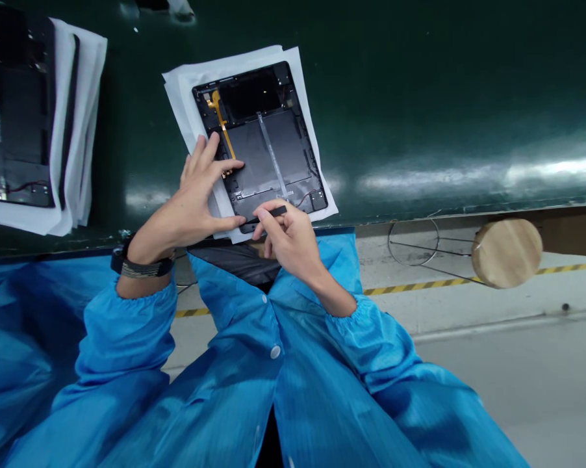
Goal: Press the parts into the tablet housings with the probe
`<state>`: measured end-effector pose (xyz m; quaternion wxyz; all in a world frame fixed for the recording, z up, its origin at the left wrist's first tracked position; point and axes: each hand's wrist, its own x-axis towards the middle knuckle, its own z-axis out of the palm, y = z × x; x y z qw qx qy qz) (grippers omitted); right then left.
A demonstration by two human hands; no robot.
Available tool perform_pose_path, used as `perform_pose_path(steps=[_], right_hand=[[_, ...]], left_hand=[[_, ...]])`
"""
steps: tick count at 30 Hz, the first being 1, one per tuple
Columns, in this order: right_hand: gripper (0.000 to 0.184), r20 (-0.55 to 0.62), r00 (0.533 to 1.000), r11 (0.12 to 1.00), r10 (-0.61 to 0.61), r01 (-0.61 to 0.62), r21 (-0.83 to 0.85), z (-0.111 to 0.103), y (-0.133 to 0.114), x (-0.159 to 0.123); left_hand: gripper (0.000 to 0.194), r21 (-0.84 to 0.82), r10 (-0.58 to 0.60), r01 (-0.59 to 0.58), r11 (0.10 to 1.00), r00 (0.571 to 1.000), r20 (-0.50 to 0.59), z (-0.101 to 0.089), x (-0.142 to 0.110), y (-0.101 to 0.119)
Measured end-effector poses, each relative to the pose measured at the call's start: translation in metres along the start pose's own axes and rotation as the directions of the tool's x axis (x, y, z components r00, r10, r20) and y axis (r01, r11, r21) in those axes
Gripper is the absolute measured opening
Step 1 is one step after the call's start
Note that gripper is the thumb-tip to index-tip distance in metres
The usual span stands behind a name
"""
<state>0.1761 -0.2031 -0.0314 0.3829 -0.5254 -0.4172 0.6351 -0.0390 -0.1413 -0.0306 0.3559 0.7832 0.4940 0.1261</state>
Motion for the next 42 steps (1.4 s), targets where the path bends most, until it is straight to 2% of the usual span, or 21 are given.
perform_pose_path(steps=[16, 32, 42], right_hand=[[0.032, -0.027, 1.000, 0.999, 0.000, 0.001, 0.041, 0.0022, -0.0007, 0.0016], [0.038, -0.030, 1.000, 1.000, -0.004, 0.004, 0.008, 0.0023, 0.0009, -0.0008], [0.035, -0.025, 1.000, 1.000, -0.017, 0.018, 0.008, 0.0019, 0.0017, -0.0015]], left_hand=[[0.082, 0.012, 0.005, -0.005, 1.000, 1.000, 0.011, -0.0025, 0.0002, 0.0000], [0.086, 0.019, 0.018, -0.018, 1.000, 1.000, -0.007, -0.0007, 0.0008, -0.0041], [0.086, 0.039, -0.041, 0.040, 0.998, 0.999, 0.029, -0.0056, 0.0021, 0.0056]])
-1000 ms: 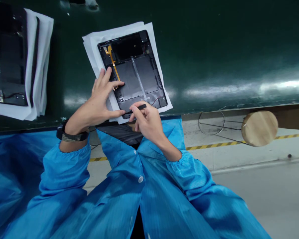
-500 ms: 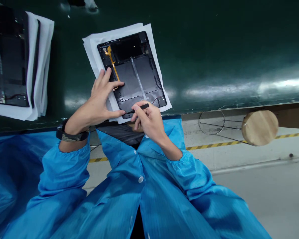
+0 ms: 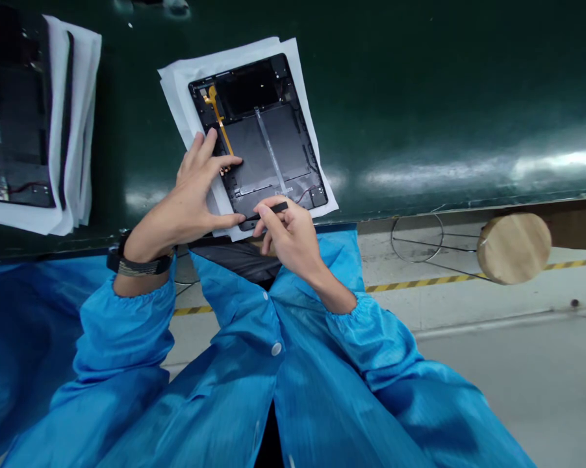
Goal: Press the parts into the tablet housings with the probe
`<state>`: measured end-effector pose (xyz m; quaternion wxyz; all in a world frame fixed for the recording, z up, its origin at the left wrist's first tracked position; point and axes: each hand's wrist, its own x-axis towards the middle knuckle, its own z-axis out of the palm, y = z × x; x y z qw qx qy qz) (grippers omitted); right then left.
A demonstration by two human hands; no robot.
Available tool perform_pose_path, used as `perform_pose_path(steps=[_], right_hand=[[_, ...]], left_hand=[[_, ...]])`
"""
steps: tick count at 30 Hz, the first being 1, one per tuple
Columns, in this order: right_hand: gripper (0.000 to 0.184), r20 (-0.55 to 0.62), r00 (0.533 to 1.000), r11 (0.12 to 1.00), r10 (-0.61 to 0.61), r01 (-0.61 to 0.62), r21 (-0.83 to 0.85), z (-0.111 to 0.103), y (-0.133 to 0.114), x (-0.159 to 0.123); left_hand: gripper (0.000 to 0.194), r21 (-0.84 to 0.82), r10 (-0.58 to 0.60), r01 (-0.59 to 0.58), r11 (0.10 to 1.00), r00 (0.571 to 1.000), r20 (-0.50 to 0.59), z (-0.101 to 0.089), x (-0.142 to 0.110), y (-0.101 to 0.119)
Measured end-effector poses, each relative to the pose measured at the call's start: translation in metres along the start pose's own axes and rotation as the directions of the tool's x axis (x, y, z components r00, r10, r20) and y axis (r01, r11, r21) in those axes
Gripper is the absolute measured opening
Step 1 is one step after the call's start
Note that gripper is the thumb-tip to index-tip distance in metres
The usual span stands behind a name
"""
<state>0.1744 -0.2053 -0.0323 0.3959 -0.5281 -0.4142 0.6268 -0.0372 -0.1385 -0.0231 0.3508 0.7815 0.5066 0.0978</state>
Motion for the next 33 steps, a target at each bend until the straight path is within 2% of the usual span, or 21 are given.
perform_pose_path(steps=[5, 11, 22, 25, 28, 30, 33], right_hand=[[0.038, -0.013, 1.000, 1.000, 0.019, -0.019, -0.011, 0.002, 0.000, 0.000], [0.037, -0.038, 0.999, 0.999, 0.037, -0.036, 0.006, 0.003, 0.000, 0.002], [0.039, -0.007, 0.999, 0.998, 0.047, -0.047, 0.038, -0.003, -0.004, 0.003], [0.038, 0.000, 0.999, 0.999, 0.033, -0.033, 0.042, -0.005, -0.005, 0.002], [0.034, -0.019, 1.000, 0.998, -0.002, 0.003, 0.059, -0.007, -0.005, 0.001], [0.032, -0.039, 0.999, 0.997, -0.035, 0.038, 0.067, -0.009, -0.003, 0.000], [0.031, -0.068, 0.995, 0.995, -0.067, 0.072, 0.065, -0.014, 0.000, -0.002]], left_hand=[[0.086, 0.014, -0.020, 0.020, 1.000, 1.000, 0.007, 0.000, 0.000, 0.001], [0.085, -0.026, 0.045, -0.046, 0.999, 0.999, -0.027, 0.002, 0.000, -0.009], [0.087, -0.018, 0.005, -0.005, 1.000, 1.000, 0.008, 0.000, 0.001, -0.004], [0.075, -0.016, -0.004, 0.004, 1.000, 1.000, -0.007, -0.001, -0.001, 0.000], [0.046, 0.058, 0.069, -0.063, 0.996, 0.992, -0.106, 0.005, -0.014, 0.008], [0.035, 0.156, 0.136, -0.107, 0.982, 0.973, -0.189, 0.014, -0.028, 0.017], [0.031, 0.244, 0.123, -0.054, 0.968, 0.952, -0.279, 0.033, -0.054, 0.034]])
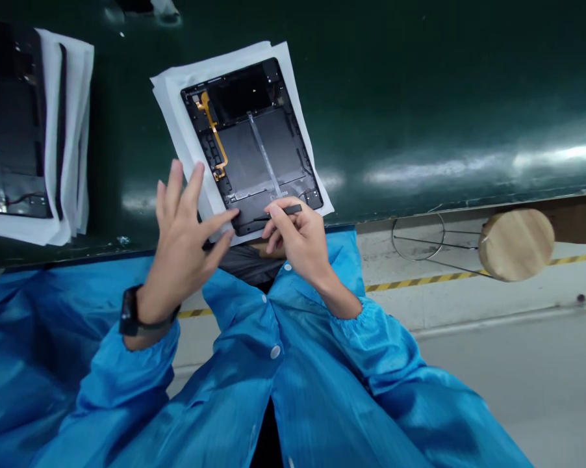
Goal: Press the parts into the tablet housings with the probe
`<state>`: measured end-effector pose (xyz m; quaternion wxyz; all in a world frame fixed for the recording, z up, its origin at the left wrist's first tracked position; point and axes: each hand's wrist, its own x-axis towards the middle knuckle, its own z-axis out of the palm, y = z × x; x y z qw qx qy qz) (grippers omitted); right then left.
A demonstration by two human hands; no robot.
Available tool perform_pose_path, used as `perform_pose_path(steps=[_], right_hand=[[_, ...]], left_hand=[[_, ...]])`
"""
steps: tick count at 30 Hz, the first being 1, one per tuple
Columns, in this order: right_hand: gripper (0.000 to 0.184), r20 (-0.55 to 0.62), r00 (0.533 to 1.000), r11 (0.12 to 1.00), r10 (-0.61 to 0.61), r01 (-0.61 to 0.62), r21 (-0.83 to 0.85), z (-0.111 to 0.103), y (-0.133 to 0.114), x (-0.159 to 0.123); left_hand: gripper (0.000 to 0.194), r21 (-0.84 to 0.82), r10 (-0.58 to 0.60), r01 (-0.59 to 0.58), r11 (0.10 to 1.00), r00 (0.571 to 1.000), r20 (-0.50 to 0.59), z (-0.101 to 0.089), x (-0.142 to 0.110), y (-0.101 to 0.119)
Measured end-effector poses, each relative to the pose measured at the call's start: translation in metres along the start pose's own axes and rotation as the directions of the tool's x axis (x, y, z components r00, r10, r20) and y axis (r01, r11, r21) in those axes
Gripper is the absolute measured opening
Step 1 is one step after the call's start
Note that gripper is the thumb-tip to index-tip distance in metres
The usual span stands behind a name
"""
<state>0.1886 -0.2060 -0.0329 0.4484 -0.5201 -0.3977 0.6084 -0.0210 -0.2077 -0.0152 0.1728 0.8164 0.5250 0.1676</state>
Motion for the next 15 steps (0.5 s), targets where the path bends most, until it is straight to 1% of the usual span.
perform_pose_path(steps=[3, 6, 11, 15], right_hand=[[0.030, -0.014, 1.000, 1.000, -0.010, 0.010, 0.000, -0.004, 0.002, -0.002], [0.027, -0.008, 1.000, 1.000, -0.006, 0.006, 0.000, -0.006, 0.002, -0.003], [0.022, 0.004, 1.000, 1.000, -0.006, 0.006, 0.011, -0.006, 0.004, -0.003], [0.021, -0.003, 1.000, 1.000, -0.007, 0.007, 0.014, -0.006, 0.005, -0.004]], left_hand=[[0.041, 0.049, -0.063, 0.065, 0.997, 0.997, -0.050, 0.009, -0.022, 0.022], [0.047, 0.080, -0.105, 0.112, 0.990, 0.991, -0.086, 0.019, -0.033, 0.038], [0.050, 0.123, -0.160, 0.174, 0.977, 0.980, -0.114, 0.033, -0.037, 0.054], [0.054, 0.119, -0.202, 0.218, 0.969, 0.971, -0.130, 0.044, -0.037, 0.063]])
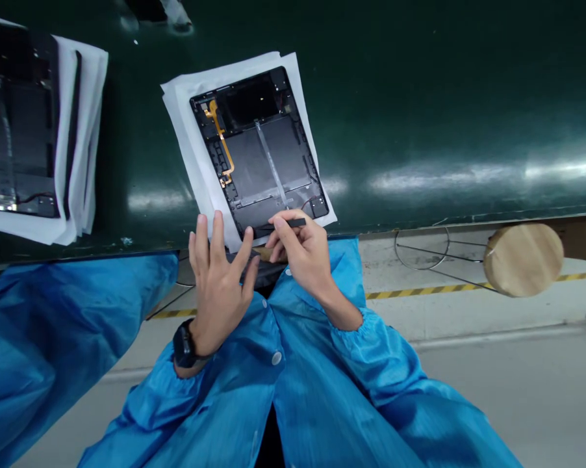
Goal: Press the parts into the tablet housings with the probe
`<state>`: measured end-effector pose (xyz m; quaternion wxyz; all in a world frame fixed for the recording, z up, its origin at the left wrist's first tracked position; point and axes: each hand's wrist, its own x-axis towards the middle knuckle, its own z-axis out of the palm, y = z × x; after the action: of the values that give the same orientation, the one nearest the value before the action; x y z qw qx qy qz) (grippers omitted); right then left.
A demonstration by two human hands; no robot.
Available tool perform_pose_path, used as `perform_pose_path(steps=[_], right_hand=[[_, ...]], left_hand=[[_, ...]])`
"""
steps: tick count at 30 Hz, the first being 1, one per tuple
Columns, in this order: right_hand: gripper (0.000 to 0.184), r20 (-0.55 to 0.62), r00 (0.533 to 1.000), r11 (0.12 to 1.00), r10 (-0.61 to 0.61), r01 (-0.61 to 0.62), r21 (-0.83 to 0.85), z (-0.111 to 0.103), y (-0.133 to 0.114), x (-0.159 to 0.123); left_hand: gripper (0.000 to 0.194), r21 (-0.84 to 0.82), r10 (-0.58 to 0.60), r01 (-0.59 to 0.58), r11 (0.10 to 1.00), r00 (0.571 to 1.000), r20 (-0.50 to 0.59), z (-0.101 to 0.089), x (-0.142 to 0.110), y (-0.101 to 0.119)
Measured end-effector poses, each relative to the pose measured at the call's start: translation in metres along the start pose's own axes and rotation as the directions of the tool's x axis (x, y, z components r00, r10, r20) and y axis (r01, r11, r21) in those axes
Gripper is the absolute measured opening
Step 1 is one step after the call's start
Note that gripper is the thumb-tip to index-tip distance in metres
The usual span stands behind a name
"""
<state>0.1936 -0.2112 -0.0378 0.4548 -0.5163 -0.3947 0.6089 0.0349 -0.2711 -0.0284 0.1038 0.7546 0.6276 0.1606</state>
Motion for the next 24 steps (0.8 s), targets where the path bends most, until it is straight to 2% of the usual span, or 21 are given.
perform_pose_path(steps=[6, 12, 17, 24], right_hand=[[0.019, -0.027, 0.999, 0.999, -0.028, 0.027, -0.031, -0.003, -0.006, 0.002], [0.017, 0.009, 0.997, 0.976, -0.079, 0.079, -0.201, -0.017, -0.020, 0.009], [0.017, 0.056, 0.994, 0.960, -0.096, 0.107, -0.259, -0.026, -0.016, 0.009], [0.017, 0.085, 0.975, 0.885, -0.205, 0.222, -0.409, -0.025, -0.012, 0.005]], left_hand=[[0.056, 0.008, -0.035, 0.035, 0.999, 0.999, 0.006, 0.010, -0.003, 0.003], [0.056, 0.011, -0.054, 0.054, 0.998, 0.998, 0.010, 0.011, -0.004, 0.002], [0.055, 0.012, -0.052, 0.052, 0.999, 0.999, -0.003, 0.012, -0.004, 0.002], [0.056, -0.003, -0.060, 0.060, 0.998, 0.998, -0.004, 0.014, -0.006, 0.002]])
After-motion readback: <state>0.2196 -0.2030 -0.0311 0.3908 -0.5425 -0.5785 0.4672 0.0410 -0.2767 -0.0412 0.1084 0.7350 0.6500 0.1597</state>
